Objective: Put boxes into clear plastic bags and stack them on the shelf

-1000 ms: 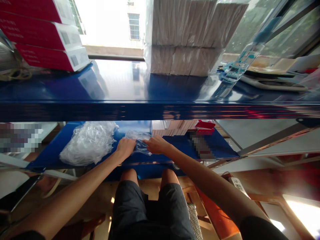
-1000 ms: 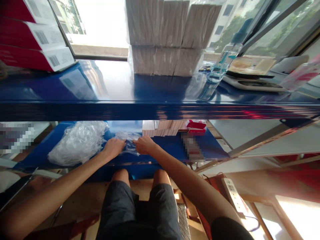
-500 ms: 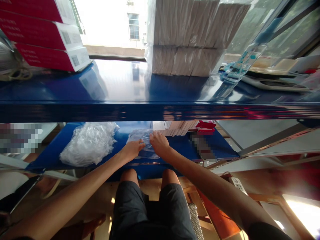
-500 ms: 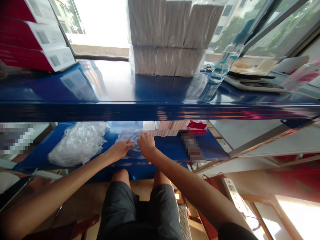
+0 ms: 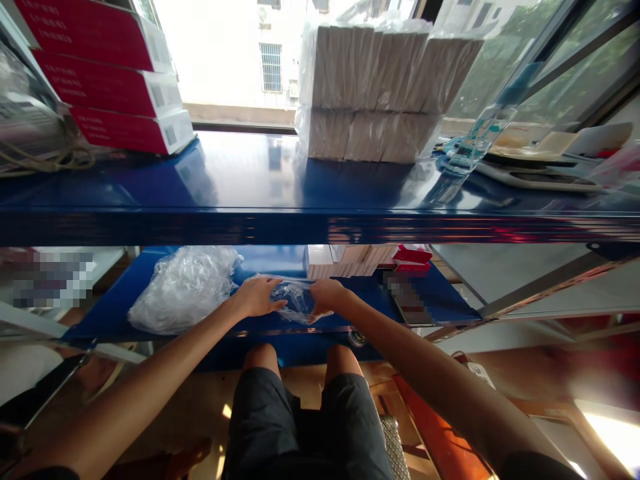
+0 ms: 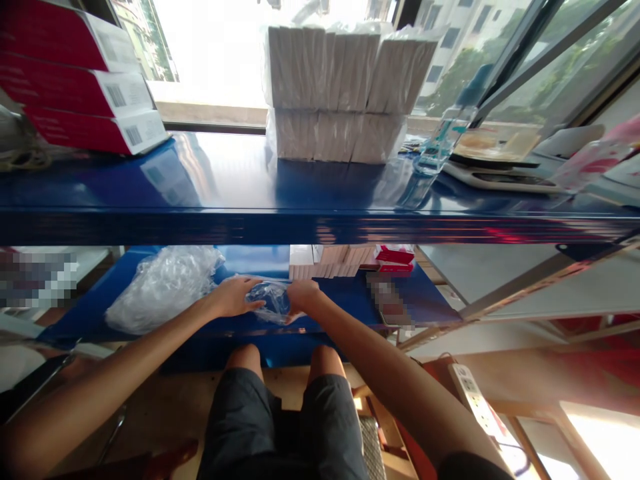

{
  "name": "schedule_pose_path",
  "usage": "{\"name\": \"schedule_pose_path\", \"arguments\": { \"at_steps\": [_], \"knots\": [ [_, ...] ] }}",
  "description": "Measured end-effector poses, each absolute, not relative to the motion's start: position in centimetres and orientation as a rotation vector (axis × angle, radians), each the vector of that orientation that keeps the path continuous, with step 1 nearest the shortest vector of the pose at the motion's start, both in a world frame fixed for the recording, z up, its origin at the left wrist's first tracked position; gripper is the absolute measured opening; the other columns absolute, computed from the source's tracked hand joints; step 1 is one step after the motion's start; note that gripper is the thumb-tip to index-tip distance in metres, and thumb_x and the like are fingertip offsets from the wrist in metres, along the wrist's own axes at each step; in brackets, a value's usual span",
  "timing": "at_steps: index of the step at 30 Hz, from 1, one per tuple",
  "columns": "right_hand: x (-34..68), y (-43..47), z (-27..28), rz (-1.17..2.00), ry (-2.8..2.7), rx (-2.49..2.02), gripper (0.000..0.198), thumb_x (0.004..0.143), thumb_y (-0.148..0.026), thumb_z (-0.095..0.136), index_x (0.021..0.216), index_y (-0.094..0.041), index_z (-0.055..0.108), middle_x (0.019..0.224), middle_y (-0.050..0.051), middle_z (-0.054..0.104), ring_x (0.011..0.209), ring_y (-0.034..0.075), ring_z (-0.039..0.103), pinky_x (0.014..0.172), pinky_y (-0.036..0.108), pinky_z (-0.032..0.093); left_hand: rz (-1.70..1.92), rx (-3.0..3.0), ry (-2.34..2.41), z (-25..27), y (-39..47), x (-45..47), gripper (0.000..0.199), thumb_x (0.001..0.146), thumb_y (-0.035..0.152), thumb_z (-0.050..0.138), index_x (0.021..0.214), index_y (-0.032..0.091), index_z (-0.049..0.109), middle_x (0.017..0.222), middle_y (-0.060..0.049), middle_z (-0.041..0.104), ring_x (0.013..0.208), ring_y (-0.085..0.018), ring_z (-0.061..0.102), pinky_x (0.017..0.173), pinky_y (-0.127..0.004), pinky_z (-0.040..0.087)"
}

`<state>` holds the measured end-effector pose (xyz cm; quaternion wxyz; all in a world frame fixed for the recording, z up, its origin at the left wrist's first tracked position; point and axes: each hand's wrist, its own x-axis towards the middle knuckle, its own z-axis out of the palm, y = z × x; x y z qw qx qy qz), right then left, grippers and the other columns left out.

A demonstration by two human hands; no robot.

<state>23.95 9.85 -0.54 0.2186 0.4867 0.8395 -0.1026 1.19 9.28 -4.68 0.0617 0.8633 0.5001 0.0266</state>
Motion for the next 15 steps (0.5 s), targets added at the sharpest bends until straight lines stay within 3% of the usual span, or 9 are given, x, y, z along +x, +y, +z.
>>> {"name": "schedule_pose_path", "arguments": {
  "at_steps": [4,7,12,15],
  "knots": [
    [24.5,9.4,-0.1,0.017,2.745,1.031,0.032,0.089,-0.025,0.074,0.118,-0.012,0.071,0.116,0.019,0.07,0.1,0.03,0.07,0.082,0.037,0.055,0.082,2.76,1.413,-5.0,9.4,0.8,0.05,0.089,0.041,0.064,0.136,0.022,0.065,0.13,-0.014,0.072,0.118,-0.036,0.068,0.1,-0.048,0.052],
    [24.7,9.2,-1.1,0.076,2.907,0.946,0.027,0.097,-0.02,0.061,0.121,-0.013,0.068,0.114,0.017,0.069,0.099,0.026,0.068,0.082,0.036,0.054,0.069,2.848,1.36,-5.4,8.8,1.0,0.044,0.091,0.033,0.06,0.131,0.018,0.068,0.13,-0.018,0.07,0.117,-0.037,0.067,0.1,-0.05,0.052],
    [26.0,10.5,-3.8,-0.108,2.871,0.98,0.044,0.089,-0.04,0.077,0.123,-0.014,0.07,0.115,0.017,0.069,0.099,0.029,0.069,0.082,0.038,0.055,0.19,2.878,1.074,-6.0,8.2,0.2,0.026,0.098,0.029,0.054,0.108,0.018,0.076,0.135,-0.014,0.068,0.118,-0.032,0.067,0.102,-0.046,0.052],
    [27.1,11.7,-4.2,-0.28,2.922,0.951,0.034,0.084,-0.038,0.082,0.11,-0.016,0.077,0.123,0.016,0.068,0.104,0.029,0.068,0.089,0.038,0.054,0.235,2.824,1.049,-6.4,8.3,-0.6,0.032,0.103,0.03,0.048,0.097,0.018,0.077,0.126,-0.011,0.073,0.111,-0.027,0.07,0.097,-0.039,0.054]
  ]
}}
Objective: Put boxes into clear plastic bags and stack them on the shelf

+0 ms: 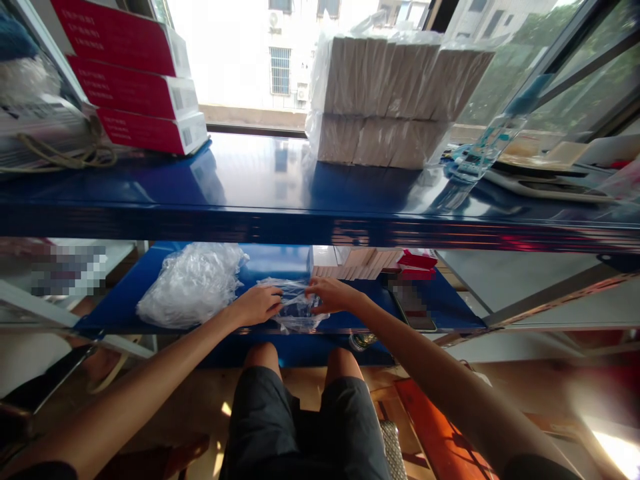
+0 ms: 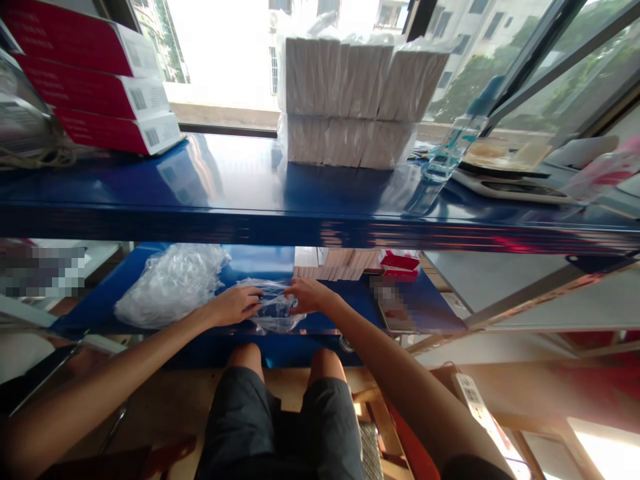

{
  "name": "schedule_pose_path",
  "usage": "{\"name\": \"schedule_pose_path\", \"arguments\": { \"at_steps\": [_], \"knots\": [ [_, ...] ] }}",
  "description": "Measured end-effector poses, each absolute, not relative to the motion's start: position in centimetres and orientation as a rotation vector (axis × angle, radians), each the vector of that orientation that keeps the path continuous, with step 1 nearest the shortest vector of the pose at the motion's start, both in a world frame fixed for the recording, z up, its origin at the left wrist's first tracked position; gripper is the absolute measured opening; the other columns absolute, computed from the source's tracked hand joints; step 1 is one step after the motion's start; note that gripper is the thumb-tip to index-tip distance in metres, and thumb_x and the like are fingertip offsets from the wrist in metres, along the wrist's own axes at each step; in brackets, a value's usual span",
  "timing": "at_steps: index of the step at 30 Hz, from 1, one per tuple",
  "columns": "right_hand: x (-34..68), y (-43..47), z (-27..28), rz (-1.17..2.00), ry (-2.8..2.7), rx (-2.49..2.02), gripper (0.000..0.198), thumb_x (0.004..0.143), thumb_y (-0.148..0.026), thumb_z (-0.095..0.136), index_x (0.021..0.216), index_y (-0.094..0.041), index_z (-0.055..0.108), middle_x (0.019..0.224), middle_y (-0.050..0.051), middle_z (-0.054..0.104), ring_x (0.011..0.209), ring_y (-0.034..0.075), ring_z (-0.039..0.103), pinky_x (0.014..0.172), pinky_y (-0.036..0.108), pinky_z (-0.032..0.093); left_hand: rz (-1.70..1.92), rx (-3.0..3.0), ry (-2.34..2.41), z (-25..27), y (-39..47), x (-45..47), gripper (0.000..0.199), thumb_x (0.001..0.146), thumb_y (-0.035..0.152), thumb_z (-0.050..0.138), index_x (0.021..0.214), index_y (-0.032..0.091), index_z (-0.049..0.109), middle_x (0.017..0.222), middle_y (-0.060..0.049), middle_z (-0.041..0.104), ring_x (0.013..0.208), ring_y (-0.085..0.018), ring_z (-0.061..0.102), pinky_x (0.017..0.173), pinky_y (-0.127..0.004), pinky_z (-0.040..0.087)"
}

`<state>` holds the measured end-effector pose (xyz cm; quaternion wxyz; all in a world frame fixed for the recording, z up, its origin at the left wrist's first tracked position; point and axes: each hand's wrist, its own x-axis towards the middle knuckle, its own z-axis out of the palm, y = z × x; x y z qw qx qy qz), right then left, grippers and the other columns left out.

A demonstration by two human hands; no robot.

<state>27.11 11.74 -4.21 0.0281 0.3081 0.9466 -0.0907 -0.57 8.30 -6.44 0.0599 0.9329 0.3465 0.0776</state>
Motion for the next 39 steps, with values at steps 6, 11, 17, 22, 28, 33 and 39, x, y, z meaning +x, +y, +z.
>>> {"name": "schedule_pose_path", "arguments": {
  "at_steps": [6,11,17,22,28,33,39],
  "knots": [
    [27.9,12.7,-2.8,-0.354,2.802,0.796,0.022,0.07,-0.032,0.093,0.075,-0.016,0.079,0.129,0.016,0.069,0.126,0.034,0.061,0.101,0.037,0.051,0.285,2.755,1.246,-6.6,8.4,-0.5,0.032,0.102,0.033,0.05,0.121,0.016,0.07,0.118,-0.014,0.073,0.105,-0.028,0.07,0.094,-0.04,0.055],
    [27.2,11.1,-1.5,-0.335,2.953,0.976,0.016,0.084,-0.025,0.079,0.097,-0.015,0.079,0.133,0.014,0.069,0.108,0.028,0.07,0.091,0.034,0.054,0.176,2.773,1.354,-6.6,7.9,0.9,0.043,0.095,0.031,0.056,0.134,0.012,0.064,0.132,-0.019,0.068,0.124,-0.035,0.062,0.105,-0.048,0.05],
    [26.0,9.4,-2.4,-0.229,2.887,1.143,0.024,0.097,-0.031,0.064,0.11,-0.015,0.077,0.105,0.014,0.075,0.092,0.028,0.072,0.079,0.035,0.055,0.207,2.725,1.508,-7.0,7.8,2.2,0.053,0.094,0.036,0.058,0.139,0.009,0.061,0.137,-0.025,0.065,0.128,-0.041,0.06,0.102,-0.054,0.053],
    [27.0,10.0,-2.5,-0.226,3.061,1.235,0.028,0.102,-0.03,0.056,0.123,-0.017,0.07,0.122,0.013,0.071,0.11,0.026,0.067,0.094,0.034,0.053,0.548,2.88,1.204,-6.1,7.6,2.1,0.037,0.1,0.022,0.046,0.13,0.016,0.068,0.138,-0.018,0.066,0.132,-0.034,0.06,0.111,-0.051,0.049],
    [25.2,11.2,-1.2,0.074,2.657,2.12,0.049,0.105,-0.042,0.047,0.142,-0.011,0.056,0.144,0.026,0.056,0.132,0.04,0.05,0.106,0.051,0.043,0.573,2.91,1.283,-5.2,7.4,2.8,0.039,0.101,0.019,0.046,0.134,0.016,0.067,0.15,-0.018,0.058,0.148,-0.037,0.044,0.116,-0.055,0.044],
    [21.9,12.6,-2.5,0.038,2.507,2.187,0.055,0.105,-0.046,0.045,0.144,-0.008,0.052,0.144,0.027,0.055,0.136,0.039,0.045,0.11,0.05,0.04,0.463,2.843,1.534,-6.4,7.8,3.1,0.042,0.101,0.027,0.049,0.139,0.015,0.064,0.154,-0.02,0.052,0.152,-0.042,0.034,0.117,-0.06,0.039],
    [19.6,15.5,-2.4,-0.067,2.386,2.266,0.047,0.105,-0.043,0.044,0.137,-0.013,0.061,0.138,0.026,0.061,0.131,0.04,0.053,0.102,0.05,0.047,0.353,2.726,1.733,-7.1,7.3,2.8,0.042,0.1,0.034,0.051,0.138,0.018,0.065,0.153,-0.021,0.054,0.139,-0.046,0.05,0.106,-0.06,0.047]
  ]
}}
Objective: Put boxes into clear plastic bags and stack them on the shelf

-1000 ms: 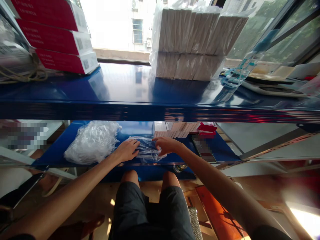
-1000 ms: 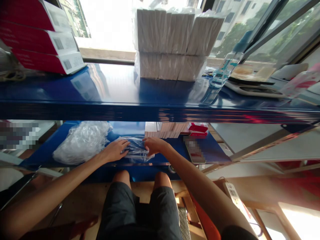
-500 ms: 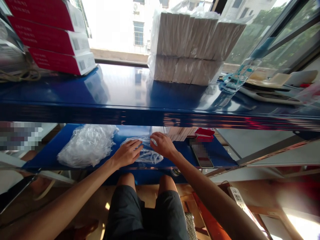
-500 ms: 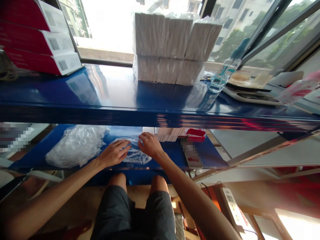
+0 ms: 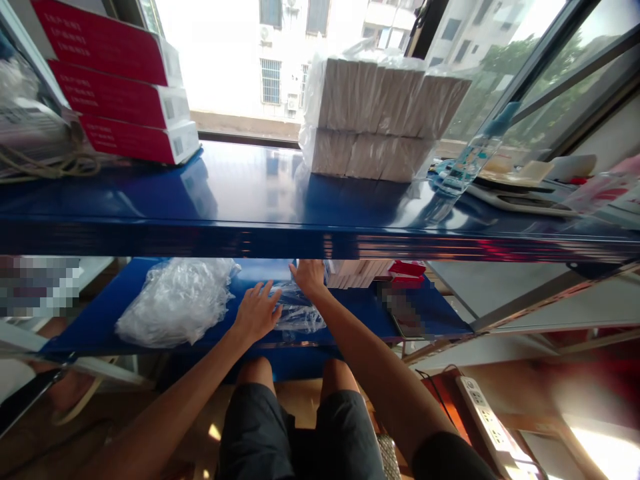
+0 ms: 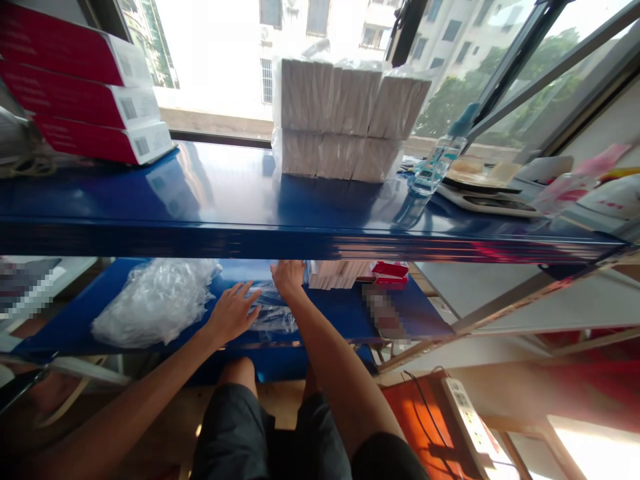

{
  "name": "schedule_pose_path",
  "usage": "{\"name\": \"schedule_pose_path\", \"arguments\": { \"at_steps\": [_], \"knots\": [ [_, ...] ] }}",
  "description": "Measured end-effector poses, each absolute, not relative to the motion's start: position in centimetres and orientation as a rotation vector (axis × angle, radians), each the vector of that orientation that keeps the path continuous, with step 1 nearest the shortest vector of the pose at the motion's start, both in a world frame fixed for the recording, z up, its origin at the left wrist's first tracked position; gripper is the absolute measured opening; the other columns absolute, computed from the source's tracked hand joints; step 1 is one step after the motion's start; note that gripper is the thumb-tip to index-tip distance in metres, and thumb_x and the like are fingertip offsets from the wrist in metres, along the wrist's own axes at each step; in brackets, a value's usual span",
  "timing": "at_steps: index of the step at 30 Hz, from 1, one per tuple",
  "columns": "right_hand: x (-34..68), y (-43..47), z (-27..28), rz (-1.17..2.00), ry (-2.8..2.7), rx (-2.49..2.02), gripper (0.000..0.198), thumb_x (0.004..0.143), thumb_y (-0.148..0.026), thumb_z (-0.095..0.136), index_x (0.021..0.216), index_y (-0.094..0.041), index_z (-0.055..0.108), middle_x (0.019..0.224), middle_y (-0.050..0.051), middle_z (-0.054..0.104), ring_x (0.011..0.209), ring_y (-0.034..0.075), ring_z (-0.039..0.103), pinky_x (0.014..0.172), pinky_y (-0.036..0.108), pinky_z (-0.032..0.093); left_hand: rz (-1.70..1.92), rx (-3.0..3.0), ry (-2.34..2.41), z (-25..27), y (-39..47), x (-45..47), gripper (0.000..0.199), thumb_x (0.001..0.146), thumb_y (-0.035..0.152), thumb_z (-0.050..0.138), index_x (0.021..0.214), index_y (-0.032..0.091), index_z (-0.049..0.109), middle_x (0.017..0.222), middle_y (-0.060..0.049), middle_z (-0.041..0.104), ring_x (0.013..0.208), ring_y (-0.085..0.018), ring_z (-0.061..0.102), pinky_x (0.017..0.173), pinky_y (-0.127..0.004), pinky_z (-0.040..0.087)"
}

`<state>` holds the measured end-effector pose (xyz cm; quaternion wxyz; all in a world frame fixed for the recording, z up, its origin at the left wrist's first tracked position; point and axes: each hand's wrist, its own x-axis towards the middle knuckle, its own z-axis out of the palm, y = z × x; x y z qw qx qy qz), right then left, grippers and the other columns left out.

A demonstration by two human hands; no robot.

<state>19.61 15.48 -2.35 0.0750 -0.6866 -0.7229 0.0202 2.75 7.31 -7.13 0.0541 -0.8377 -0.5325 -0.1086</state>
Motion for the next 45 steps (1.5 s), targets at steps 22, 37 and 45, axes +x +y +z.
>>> {"name": "schedule_pose_path", "arguments": {
  "at_steps": [22,37,45],
  "knots": [
    [27.6,6.4,3.4,1.225,-1.399,-1.023,0.076,0.081,-0.051,0.069,0.148,-0.026,0.046,0.137,0.014,0.067,0.112,0.034,0.071,0.085,0.044,0.06,-2.288,-3.084,-1.927,0.2,3.0,3.3,0.088,0.092,0.053,0.068,0.164,0.033,0.02,0.143,-0.012,0.063,0.126,-0.035,0.065,0.091,-0.046,0.063],
    [27.7,-1.7,-2.1,1.418,-1.206,-1.101,0.072,0.089,-0.064,0.067,0.148,-0.025,0.054,0.126,0.011,0.074,0.119,0.035,0.069,0.095,0.05,0.059,-2.721,-2.412,-2.463,-2.7,-2.6,4.3,0.083,0.094,0.057,0.066,0.164,0.035,0.027,0.146,-0.009,0.064,0.127,-0.033,0.066,0.091,-0.044,0.065],
    [30.5,-2.8,-0.1,1.163,-1.552,-0.889,0.08,0.077,-0.034,0.088,0.148,-0.03,0.052,0.156,0.011,0.053,0.145,0.033,0.049,0.118,0.05,0.042,-2.073,-2.811,-2.029,-0.4,-3.6,2.3,0.092,0.08,0.027,0.084,0.159,0.034,0.038,0.156,-0.009,0.054,0.14,-0.033,0.056,0.116,-0.048,0.05]
  ]
}}
